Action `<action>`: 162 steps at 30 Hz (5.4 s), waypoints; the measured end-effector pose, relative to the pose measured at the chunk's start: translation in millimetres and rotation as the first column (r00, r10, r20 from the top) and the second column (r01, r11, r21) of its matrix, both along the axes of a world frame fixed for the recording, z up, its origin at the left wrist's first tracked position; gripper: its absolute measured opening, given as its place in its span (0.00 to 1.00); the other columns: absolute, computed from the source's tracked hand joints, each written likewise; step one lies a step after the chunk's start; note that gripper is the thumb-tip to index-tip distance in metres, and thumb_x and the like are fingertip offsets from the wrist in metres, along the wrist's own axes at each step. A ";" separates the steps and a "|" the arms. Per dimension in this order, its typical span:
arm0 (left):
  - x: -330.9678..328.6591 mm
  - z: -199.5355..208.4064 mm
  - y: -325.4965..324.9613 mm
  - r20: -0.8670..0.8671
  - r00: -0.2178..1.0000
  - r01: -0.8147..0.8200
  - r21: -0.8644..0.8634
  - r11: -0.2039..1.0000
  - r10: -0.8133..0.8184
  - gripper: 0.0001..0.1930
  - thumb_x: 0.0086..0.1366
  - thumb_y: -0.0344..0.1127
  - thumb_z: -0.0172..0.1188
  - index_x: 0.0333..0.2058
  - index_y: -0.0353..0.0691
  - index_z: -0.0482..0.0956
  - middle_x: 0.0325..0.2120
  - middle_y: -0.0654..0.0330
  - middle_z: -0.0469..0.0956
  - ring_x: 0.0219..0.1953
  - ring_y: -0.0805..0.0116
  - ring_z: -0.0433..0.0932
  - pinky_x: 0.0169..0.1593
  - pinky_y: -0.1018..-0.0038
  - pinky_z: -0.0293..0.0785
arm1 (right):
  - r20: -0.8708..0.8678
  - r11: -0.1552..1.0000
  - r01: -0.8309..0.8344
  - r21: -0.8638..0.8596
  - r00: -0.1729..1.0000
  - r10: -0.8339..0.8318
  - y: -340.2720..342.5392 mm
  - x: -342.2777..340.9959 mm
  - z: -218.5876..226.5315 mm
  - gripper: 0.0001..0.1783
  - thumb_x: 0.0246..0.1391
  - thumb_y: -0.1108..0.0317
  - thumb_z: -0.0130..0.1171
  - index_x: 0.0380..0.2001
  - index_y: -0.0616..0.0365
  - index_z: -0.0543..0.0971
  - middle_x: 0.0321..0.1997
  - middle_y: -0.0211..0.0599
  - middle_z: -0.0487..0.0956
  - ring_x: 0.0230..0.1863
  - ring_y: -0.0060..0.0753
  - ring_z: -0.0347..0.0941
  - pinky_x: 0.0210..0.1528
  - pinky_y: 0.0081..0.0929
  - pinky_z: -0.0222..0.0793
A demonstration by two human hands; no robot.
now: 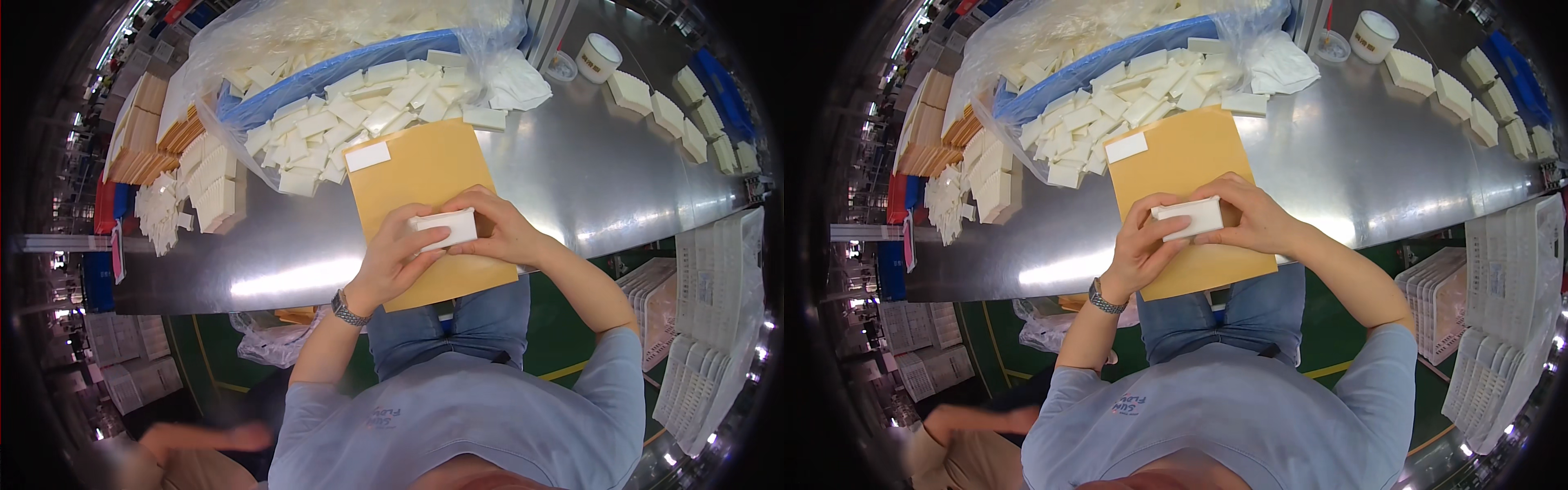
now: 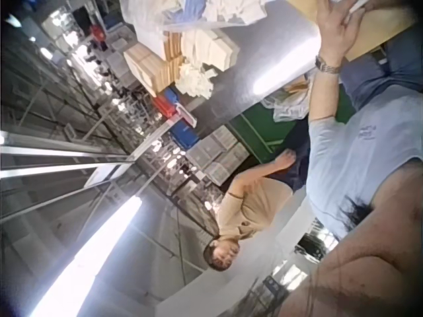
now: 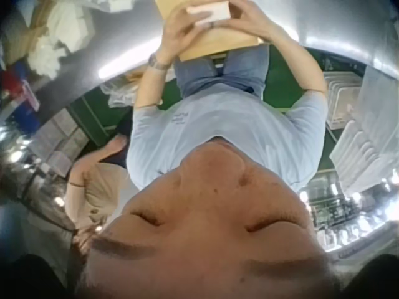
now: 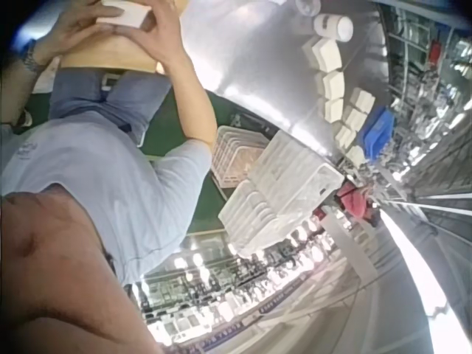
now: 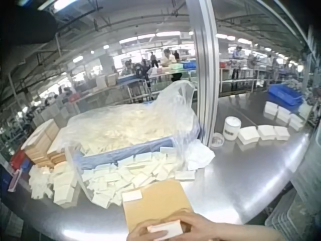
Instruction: The recorder is manually picking up small white components from a bin and arranging them onto a cardboard jig at an assembly station.
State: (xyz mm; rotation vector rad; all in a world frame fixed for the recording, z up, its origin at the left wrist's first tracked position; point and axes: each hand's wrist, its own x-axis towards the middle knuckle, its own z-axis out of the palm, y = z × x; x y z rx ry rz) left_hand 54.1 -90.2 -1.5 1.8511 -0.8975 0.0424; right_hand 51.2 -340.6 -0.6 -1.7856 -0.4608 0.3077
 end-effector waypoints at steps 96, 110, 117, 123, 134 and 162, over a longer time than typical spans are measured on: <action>-10.9 30.9 2.2 0.383 0.923 -0.088 0.146 0.985 0.026 0.20 0.50 0.21 0.71 0.44 0.41 0.87 0.53 0.49 0.78 0.55 0.47 0.78 0.58 0.56 0.75 | -0.295 0.631 0.574 0.521 0.815 -0.499 18.9 -9.4 -10.7 0.12 0.72 0.65 0.50 0.54 0.57 0.70 0.55 0.41 0.78 0.54 0.26 0.74 0.54 0.25 0.69; 0.2 5.3 10.7 0.031 0.999 -0.012 -0.116 0.993 0.016 0.31 0.53 0.18 0.72 0.54 0.39 0.70 0.53 0.47 0.76 0.56 0.54 0.78 0.59 0.62 0.76 | 0.693 0.975 0.204 0.090 0.690 -0.208 9.0 -26.7 -0.3 0.33 0.54 0.77 0.67 0.61 0.52 0.65 0.58 0.43 0.80 0.63 0.49 0.65 0.64 0.43 0.62; -0.1 -0.6 11.8 -0.025 1.000 -0.015 -0.155 0.988 0.012 0.37 0.54 0.17 0.72 0.59 0.39 0.62 0.52 0.47 0.76 0.56 0.55 0.78 0.61 0.60 0.74 | 0.737 0.975 0.216 0.059 0.649 -0.188 15.2 -21.5 4.0 0.30 0.52 0.76 0.70 0.56 0.53 0.69 0.57 0.42 0.81 0.60 0.50 0.69 0.60 0.40 0.66; 0.5 2.8 11.2 -0.016 1.000 -0.019 -0.135 0.991 0.017 0.37 0.54 0.18 0.72 0.59 0.39 0.62 0.52 0.48 0.76 0.56 0.56 0.78 0.61 0.60 0.74 | 0.736 0.973 0.225 0.056 0.649 -0.193 15.9 -22.9 0.7 0.31 0.51 0.76 0.70 0.56 0.54 0.69 0.57 0.42 0.81 0.59 0.50 0.70 0.59 0.40 0.66; 1.0 3.1 11.3 -0.013 1.000 -0.022 -0.122 0.992 0.020 0.36 0.55 0.18 0.71 0.59 0.39 0.63 0.51 0.48 0.77 0.55 0.57 0.78 0.60 0.61 0.74 | 0.716 0.964 0.255 0.075 0.659 -0.231 21.3 -22.9 -2.1 0.28 0.50 0.77 0.71 0.54 0.56 0.72 0.56 0.44 0.81 0.58 0.51 0.71 0.59 0.40 0.67; 8.4 13.6 14.6 0.051 0.998 -0.038 -0.037 0.999 0.040 0.14 0.54 0.21 0.72 0.40 0.39 0.83 0.53 0.47 0.78 0.54 0.53 0.80 0.55 0.63 0.79 | 0.250 0.965 0.150 0.216 0.947 -0.203 9.2 -13.5 -11.2 0.44 0.56 0.67 0.68 0.70 0.57 0.55 0.64 0.44 0.73 0.66 0.36 0.66 0.68 0.38 0.58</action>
